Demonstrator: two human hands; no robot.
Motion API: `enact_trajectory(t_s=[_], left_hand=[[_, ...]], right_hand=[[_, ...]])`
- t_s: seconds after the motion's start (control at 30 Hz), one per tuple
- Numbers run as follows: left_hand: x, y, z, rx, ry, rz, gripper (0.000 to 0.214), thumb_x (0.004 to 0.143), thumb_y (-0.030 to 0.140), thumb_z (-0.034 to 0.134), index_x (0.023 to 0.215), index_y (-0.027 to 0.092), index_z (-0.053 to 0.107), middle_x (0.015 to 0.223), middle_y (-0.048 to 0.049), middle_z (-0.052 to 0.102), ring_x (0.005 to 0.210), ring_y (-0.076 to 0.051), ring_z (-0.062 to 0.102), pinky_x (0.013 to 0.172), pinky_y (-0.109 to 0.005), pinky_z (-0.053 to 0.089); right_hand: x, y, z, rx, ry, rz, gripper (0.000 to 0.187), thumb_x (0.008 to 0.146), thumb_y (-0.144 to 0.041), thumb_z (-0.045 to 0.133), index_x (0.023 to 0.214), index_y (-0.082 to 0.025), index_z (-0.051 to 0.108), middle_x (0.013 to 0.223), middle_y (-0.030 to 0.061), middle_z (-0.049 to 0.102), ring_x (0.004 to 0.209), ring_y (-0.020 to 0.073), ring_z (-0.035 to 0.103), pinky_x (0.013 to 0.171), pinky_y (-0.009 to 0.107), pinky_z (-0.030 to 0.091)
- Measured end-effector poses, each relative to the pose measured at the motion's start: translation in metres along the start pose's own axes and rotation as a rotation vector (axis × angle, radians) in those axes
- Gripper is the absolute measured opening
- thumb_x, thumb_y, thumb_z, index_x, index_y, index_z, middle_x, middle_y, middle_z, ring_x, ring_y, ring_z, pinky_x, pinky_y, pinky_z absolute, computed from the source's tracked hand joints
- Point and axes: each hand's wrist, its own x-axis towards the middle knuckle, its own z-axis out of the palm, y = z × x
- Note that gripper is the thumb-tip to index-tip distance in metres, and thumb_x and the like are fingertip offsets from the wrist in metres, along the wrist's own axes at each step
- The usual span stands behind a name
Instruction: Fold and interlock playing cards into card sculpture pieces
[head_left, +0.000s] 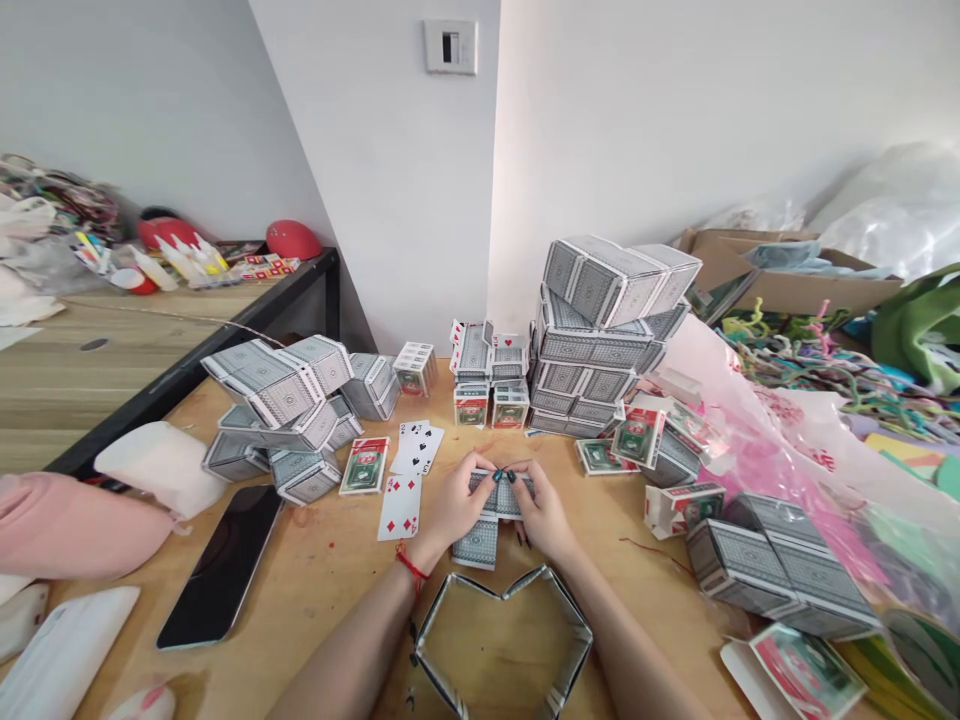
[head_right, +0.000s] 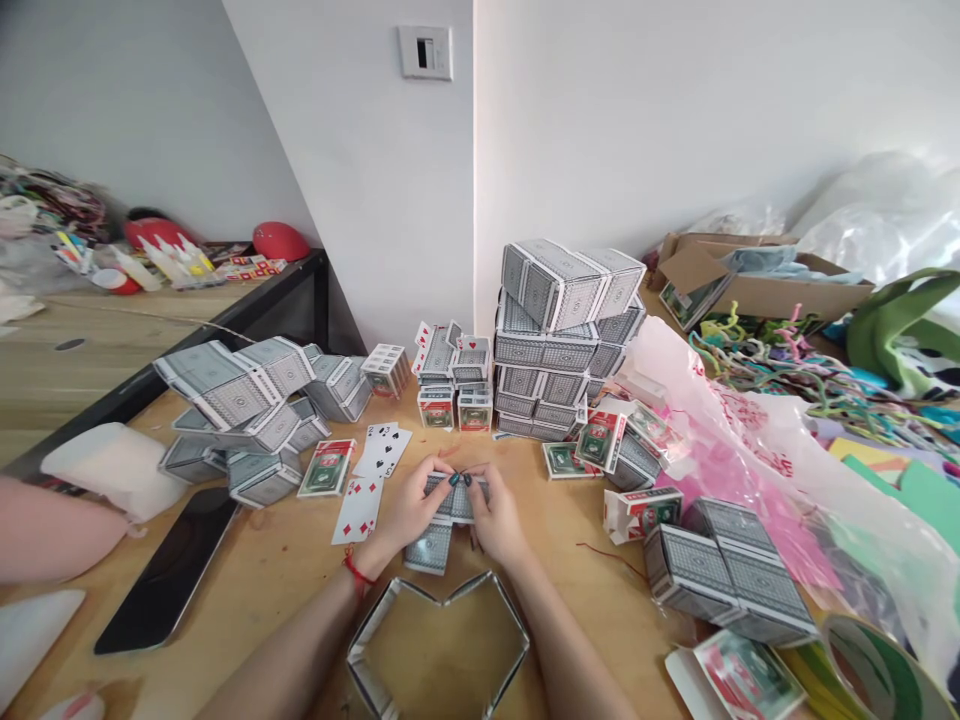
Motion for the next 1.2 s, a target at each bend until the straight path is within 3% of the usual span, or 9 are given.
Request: enact_trajectory(t_s=[0.23, 0.37, 0.53, 0.63, 0.73, 0.87, 0.97, 1.2], left_hand=[[0.002, 0.003, -0.007, -0.072, -0.106, -0.004, 0.023, 0.074, 0.026, 0.058, 0.096, 0.019, 0.058, 0.096, -0.003, 0.064, 0.087, -0.016, 0.059, 0.079, -0.028, 0.046], [0.005, -0.002, -0.009, -0.089, -0.143, -0.03, 0.032, 0.069, 0.02, 0.063, 0.1, 0.02, 0.06, 0.102, -0.0031, 0.064, 0.094, -0.018, 0.058, 0.086, -0.03, 0.044], [0.008, -0.007, -0.013, -0.182, -0.196, -0.127, 0.034, 0.067, 0.025, 0.066, 0.1, 0.019, 0.063, 0.101, -0.0047, 0.066, 0.093, -0.02, 0.059, 0.084, -0.031, 0.044], [0.009, -0.01, -0.013, -0.294, -0.113, -0.166, 0.035, 0.066, 0.03, 0.067, 0.098, 0.017, 0.063, 0.099, -0.0059, 0.066, 0.091, -0.02, 0.059, 0.082, -0.03, 0.044], [0.012, -0.013, -0.011, -0.482, 0.045, -0.207, 0.035, 0.067, 0.03, 0.066, 0.099, 0.015, 0.062, 0.103, -0.0076, 0.064, 0.091, -0.02, 0.059, 0.078, -0.029, 0.045], [0.015, -0.017, -0.009, -0.645, 0.213, -0.245, 0.036, 0.064, 0.029, 0.066, 0.098, 0.016, 0.061, 0.1, -0.0066, 0.065, 0.087, -0.02, 0.06, 0.074, -0.029, 0.046], [0.016, -0.018, -0.009, -0.645, 0.23, -0.234, 0.036, 0.063, 0.028, 0.067, 0.097, 0.016, 0.062, 0.098, -0.0054, 0.065, 0.086, -0.019, 0.06, 0.074, -0.028, 0.045], [0.015, -0.019, -0.011, -0.77, 0.145, -0.259, 0.041, 0.063, 0.029, 0.068, 0.1, 0.017, 0.057, 0.1, -0.0044, 0.064, 0.082, -0.018, 0.061, 0.068, -0.028, 0.047]], right_hand=[[0.0, 0.004, -0.002, 0.027, 0.017, 0.034, 0.038, 0.084, -0.051, 0.04, 0.109, -0.023, 0.036, 0.042, -0.0101, 0.041, 0.027, 0.0107, 0.041, 0.028, 0.019, 0.03], [0.001, 0.004, -0.002, 0.028, 0.059, 0.029, 0.042, 0.083, -0.051, 0.043, 0.112, -0.023, 0.032, 0.05, -0.0078, 0.048, 0.03, 0.0105, 0.045, 0.029, 0.02, 0.034], [0.0, 0.002, -0.002, 0.1, 0.058, 0.031, 0.048, 0.081, -0.051, 0.048, 0.116, -0.023, 0.031, 0.056, -0.006, 0.051, 0.032, 0.0107, 0.047, 0.03, 0.021, 0.037], [-0.001, -0.001, -0.004, 0.176, 0.008, 0.022, 0.047, 0.081, -0.052, 0.047, 0.115, -0.023, 0.034, 0.053, -0.0061, 0.052, 0.035, 0.0117, 0.048, 0.034, 0.022, 0.039], [-0.001, -0.004, -0.006, 0.218, -0.145, 0.007, 0.037, 0.081, -0.051, 0.049, 0.102, -0.021, 0.046, 0.062, -0.0016, 0.059, 0.045, 0.0122, 0.054, 0.044, 0.024, 0.044], [-0.001, -0.003, -0.006, 0.099, -0.293, -0.016, 0.031, 0.073, -0.042, 0.063, 0.092, -0.018, 0.056, 0.073, 0.0013, 0.062, 0.062, 0.0134, 0.057, 0.058, 0.025, 0.045], [0.0, 0.003, -0.004, 0.028, -0.241, -0.009, 0.024, 0.072, -0.039, 0.063, 0.082, -0.018, 0.058, 0.074, 0.0022, 0.062, 0.064, 0.0138, 0.056, 0.06, 0.026, 0.044], [0.008, 0.012, -0.009, 0.083, 0.055, -0.057, 0.026, 0.069, -0.042, 0.065, 0.077, -0.018, 0.059, 0.068, 0.0017, 0.059, 0.061, 0.0135, 0.052, 0.056, 0.025, 0.042]])
